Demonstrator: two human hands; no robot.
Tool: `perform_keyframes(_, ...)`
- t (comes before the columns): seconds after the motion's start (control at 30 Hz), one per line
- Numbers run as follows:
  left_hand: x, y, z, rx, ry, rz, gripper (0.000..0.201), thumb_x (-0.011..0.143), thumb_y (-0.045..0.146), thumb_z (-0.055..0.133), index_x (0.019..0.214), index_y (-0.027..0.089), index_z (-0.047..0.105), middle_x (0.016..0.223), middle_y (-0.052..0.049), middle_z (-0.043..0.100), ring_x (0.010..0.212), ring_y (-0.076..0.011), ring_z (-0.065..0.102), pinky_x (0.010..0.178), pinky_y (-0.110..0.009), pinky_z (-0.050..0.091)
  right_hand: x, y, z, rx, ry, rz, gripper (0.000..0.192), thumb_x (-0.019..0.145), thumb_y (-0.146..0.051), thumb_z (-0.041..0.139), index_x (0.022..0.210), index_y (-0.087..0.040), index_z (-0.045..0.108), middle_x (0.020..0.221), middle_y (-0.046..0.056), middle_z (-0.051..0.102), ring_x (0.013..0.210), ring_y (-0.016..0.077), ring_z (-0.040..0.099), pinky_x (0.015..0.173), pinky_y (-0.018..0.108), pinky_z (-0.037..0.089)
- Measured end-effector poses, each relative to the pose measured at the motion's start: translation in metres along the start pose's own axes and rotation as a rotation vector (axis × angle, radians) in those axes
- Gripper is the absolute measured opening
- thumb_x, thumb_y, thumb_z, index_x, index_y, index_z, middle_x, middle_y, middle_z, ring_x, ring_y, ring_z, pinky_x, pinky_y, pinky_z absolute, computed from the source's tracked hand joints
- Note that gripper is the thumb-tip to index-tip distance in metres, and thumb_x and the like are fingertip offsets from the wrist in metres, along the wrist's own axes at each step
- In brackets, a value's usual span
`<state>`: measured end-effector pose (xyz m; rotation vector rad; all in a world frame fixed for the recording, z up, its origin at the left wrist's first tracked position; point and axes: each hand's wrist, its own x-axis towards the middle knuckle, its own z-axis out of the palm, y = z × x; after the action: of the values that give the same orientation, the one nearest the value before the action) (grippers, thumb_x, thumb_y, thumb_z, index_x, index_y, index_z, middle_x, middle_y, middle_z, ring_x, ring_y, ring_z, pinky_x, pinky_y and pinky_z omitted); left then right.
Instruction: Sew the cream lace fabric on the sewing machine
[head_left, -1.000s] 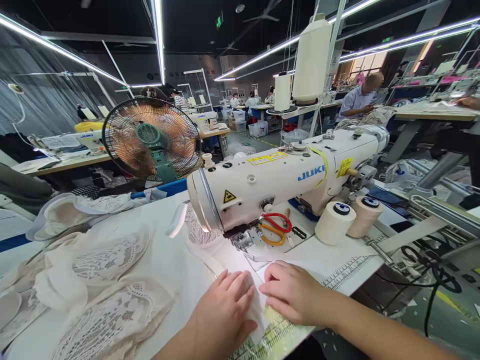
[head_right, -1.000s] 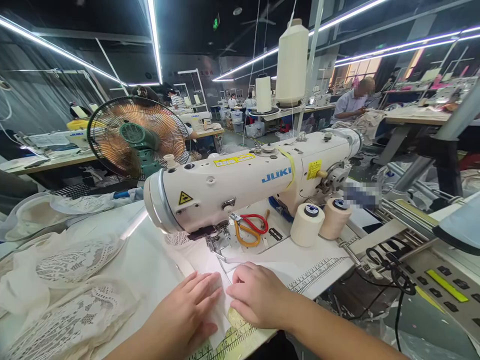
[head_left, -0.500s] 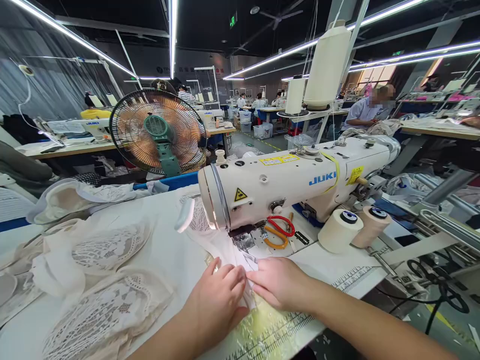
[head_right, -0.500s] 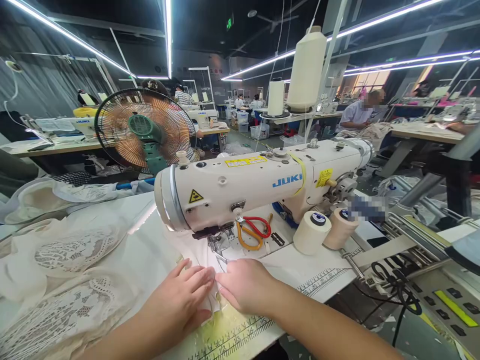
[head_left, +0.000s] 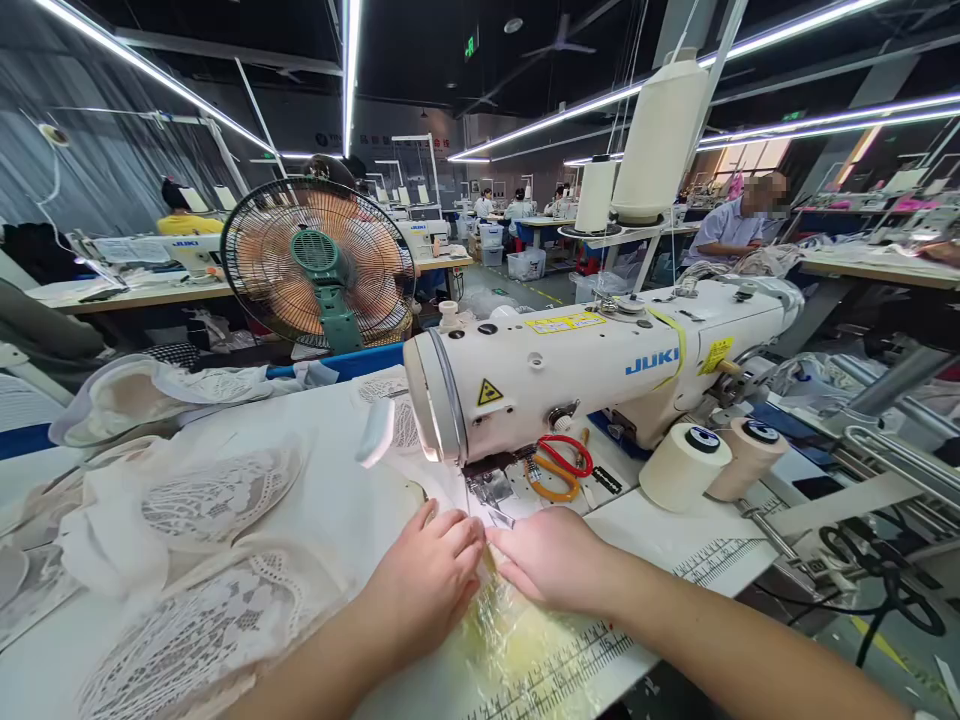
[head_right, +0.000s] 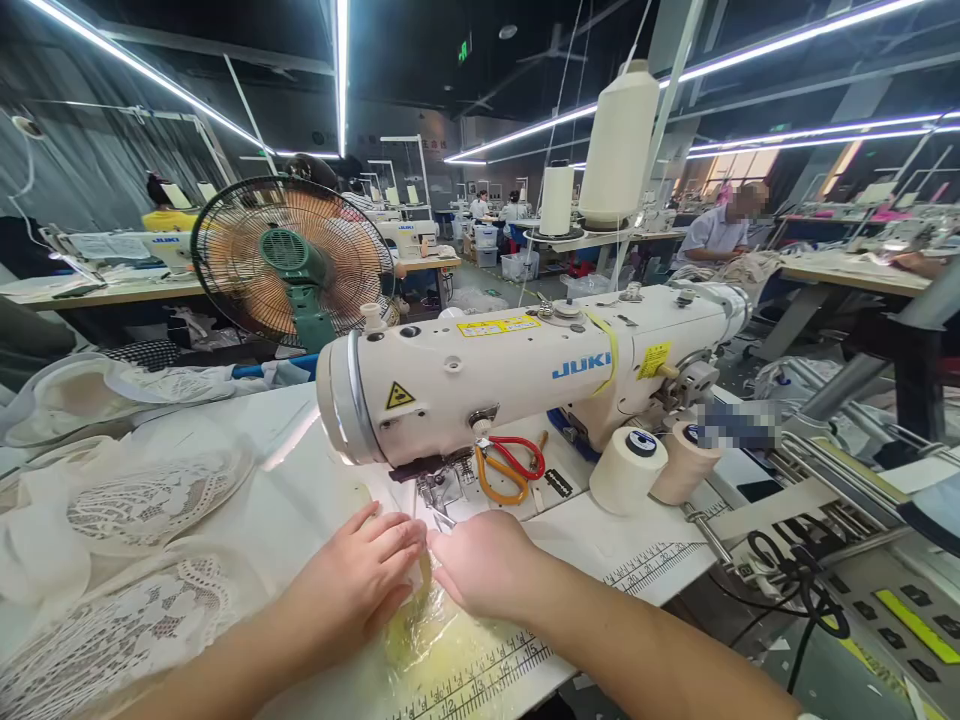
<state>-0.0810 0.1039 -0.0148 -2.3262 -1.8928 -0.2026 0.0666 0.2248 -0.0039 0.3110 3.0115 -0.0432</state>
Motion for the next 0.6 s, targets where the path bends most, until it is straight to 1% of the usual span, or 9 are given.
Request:
perform_keyframes(0.13,0.001,-0.003,-0.002,-0.014,-0.009,0.001,0.027,0.083,0.019,0.045,0.104,0.018,0.06,0.112,-0.009,0.064,0.104,-0.0261,0.056,0.097,-0.051,0.037,0.0,-0.002,-0.003,0.028,-0.018,0.022,0.029,0.089,-0.033,0.043,0.107,-0.015,0.058,0.075,0.009,0.067,0.061,0.0251,0.063,0.045,0.029,0.035)
perform_keyframes(0.2,0.0,-0.005,0.0,-0.031,-0.009,0.001,0.03,0.083,0.023,0.047,0.109,0.017,0.059,0.113,-0.009,0.064,0.106,-0.0271,0.055,0.098,-0.052,0.036,0.0,-0.003,-0.003,0.035,-0.023,0.033,0.031,0.089,-0.032,0.043,0.111,-0.015,0.057,0.077,0.009,0.068,0.062,0.0255,0.063,0.045,0.03,0.035)
perform_keyframes(0.3,-0.002,-0.009,0.005,-0.045,-0.022,-0.002,0.033,0.084,0.03,0.049,0.114,0.02,0.058,0.116,-0.01,0.063,0.108,-0.0277,0.054,0.099,-0.053,0.035,-0.002,-0.005,-0.001,0.049,-0.019,0.042,0.033,0.09,-0.029,0.041,0.116,-0.015,0.055,0.082,0.01,0.068,0.066,0.0259,0.063,0.046,0.031,0.037)
perform_keyframes(0.4,-0.002,-0.012,0.008,-0.046,-0.03,-0.006,0.033,0.084,0.033,0.049,0.113,0.021,0.059,0.115,-0.01,0.063,0.108,-0.0271,0.054,0.1,-0.051,0.034,-0.005,-0.004,0.005,0.067,0.026,0.04,0.035,0.09,-0.029,0.04,0.118,-0.015,0.055,0.083,0.009,0.067,0.069,0.0255,0.063,0.049,0.031,0.039)
perform_keyframes(0.6,0.001,-0.017,0.008,-0.026,0.01,-0.003,0.031,0.085,0.029,0.045,0.11,0.02,0.06,0.116,-0.01,0.063,0.108,-0.0269,0.054,0.098,-0.05,0.035,-0.012,-0.001,0.019,0.118,0.126,0.04,0.038,0.089,-0.032,0.041,0.121,-0.017,0.054,0.086,0.009,0.066,0.073,0.0245,0.062,0.055,0.03,0.041)
